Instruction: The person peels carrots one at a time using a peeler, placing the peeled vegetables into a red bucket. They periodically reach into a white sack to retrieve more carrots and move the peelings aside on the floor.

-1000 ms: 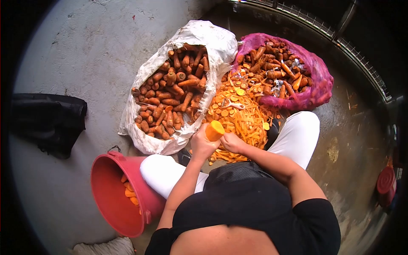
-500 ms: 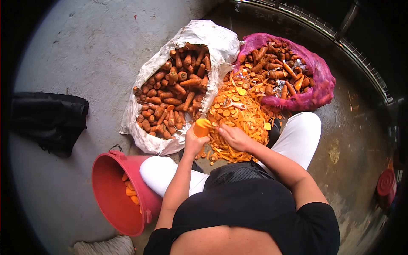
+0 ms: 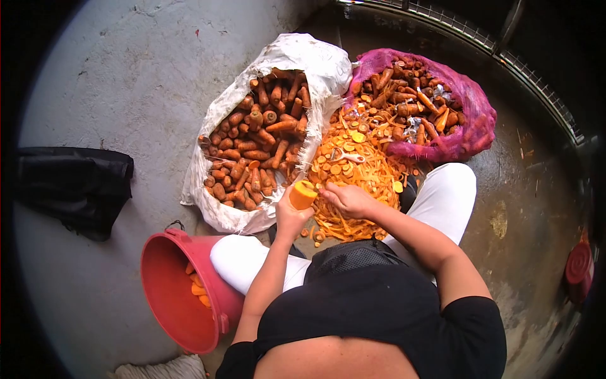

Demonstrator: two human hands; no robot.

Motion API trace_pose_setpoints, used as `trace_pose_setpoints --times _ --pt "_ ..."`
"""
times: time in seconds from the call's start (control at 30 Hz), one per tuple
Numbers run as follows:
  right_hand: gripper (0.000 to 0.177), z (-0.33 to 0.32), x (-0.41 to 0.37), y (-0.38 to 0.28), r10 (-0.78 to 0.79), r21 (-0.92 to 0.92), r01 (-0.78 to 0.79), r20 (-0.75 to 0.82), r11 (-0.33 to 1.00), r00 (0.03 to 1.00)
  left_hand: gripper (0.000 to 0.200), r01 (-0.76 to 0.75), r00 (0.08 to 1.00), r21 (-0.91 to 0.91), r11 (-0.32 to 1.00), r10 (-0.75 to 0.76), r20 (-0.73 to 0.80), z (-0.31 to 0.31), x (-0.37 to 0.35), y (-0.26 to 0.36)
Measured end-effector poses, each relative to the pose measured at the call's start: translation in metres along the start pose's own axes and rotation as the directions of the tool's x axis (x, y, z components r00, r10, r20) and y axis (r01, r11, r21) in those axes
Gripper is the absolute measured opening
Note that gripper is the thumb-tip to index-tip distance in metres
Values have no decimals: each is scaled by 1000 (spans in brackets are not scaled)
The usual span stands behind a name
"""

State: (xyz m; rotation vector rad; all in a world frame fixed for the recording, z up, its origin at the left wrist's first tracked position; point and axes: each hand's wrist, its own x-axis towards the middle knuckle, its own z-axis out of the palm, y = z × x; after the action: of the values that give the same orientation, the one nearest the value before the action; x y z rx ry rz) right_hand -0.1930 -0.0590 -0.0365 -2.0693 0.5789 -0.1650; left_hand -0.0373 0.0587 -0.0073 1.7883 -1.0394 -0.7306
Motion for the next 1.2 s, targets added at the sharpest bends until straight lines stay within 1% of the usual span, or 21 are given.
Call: trace_pose_setpoints --times 0.03,0.13,0.23,0.33,0.43,0.53,0.57,0.6,0.63,0.67,0.73,0.77,0.8,0.83,0.93,0.97,1.07,1.1,1.13,1.17,1.2 --pt "47 1 4 7 35 -19 -36 -14 999 999 42 7 1000 -15 1000 -7 -3 0 -3 -2" --pt "50 18 21 75 314 -8 -320 -173 947 934 42 1 1000 -72 997 0 1 1 -2 -5" --pt "51 14 17 72 327 23 -329 -196 944 924 44 49 998 -135 990 -45 36 -4 -3 -2" --pt "49 7 9 43 251 117 -232 -197 966 948 48 221 973 -288 932 -190 132 -10 1 -8" --pt "49 4 -1 26 131 160 -100 -201 982 971 49 195 978 -377 905 -149 149 -5 0 -15" --pt "50 15 5 41 31 326 78 -318 942 948 50 255 944 -333 908 -159 290 -10 2 -11" --pt "51 12 5 46 191 678 -3 -202 735 960 50 261 939 -326 908 -162 302 -11 3 -11" --pt "51 7 5 53 294 911 -94 -31 401 955 51 268 935 -319 909 -164 316 -12 3 -11" --pt "52 4 6 59 320 984 -177 168 -2 932 52 275 929 -311 910 -168 329 -13 3 -12" --pt "52 3 9 60 405 945 -199 294 -259 866 51 352 906 -380 855 -210 367 -14 3 -10" --pt "52 -4 8 75 361 936 -331 351 -119 864 51 498 846 -492 714 -277 455 -16 2 -5" --pt "52 -1 11 78 455 908 -229 48 352 889 51 466 860 -452 761 -269 434 -15 3 -5" --pt "52 4 15 79 395 648 -141 -264 748 880 52 432 873 -408 804 -259 414 -14 3 -5" --pt "52 8 21 81 191 223 -86 -509 971 839 53 394 886 -361 845 -245 394 -14 6 -5" --pt "50 -26 -5 5 67 122 13 -626 992 777 53 106 964 -114 988 -74 255 -8 11 -21" --pt "49 -24 -6 2 31 127 66 -637 990 770 54 76 969 10 997 -76 235 -9 12 -19" --pt "49 6 20 54 266 90 -251 -373 964 889 56 80 970 203 976 -123 212 -10 15 -10" --pt "50 -5 23 63 631 458 -715 352 528 691 54 63 970 193 979 -106 218 -10 16 -11" --pt "49 0 21 66 574 369 -569 107 735 812 51 49 970 187 981 -92 226 -11 17 -13" --pt "49 -5 13 47 439 210 -408 -126 888 890 49 35 970 177 984 -76 230 -12 18 -15" --pt "48 -9 4 29 242 3 -253 -312 967 919 46 136 948 69 988 -150 281 -14 16 -14"
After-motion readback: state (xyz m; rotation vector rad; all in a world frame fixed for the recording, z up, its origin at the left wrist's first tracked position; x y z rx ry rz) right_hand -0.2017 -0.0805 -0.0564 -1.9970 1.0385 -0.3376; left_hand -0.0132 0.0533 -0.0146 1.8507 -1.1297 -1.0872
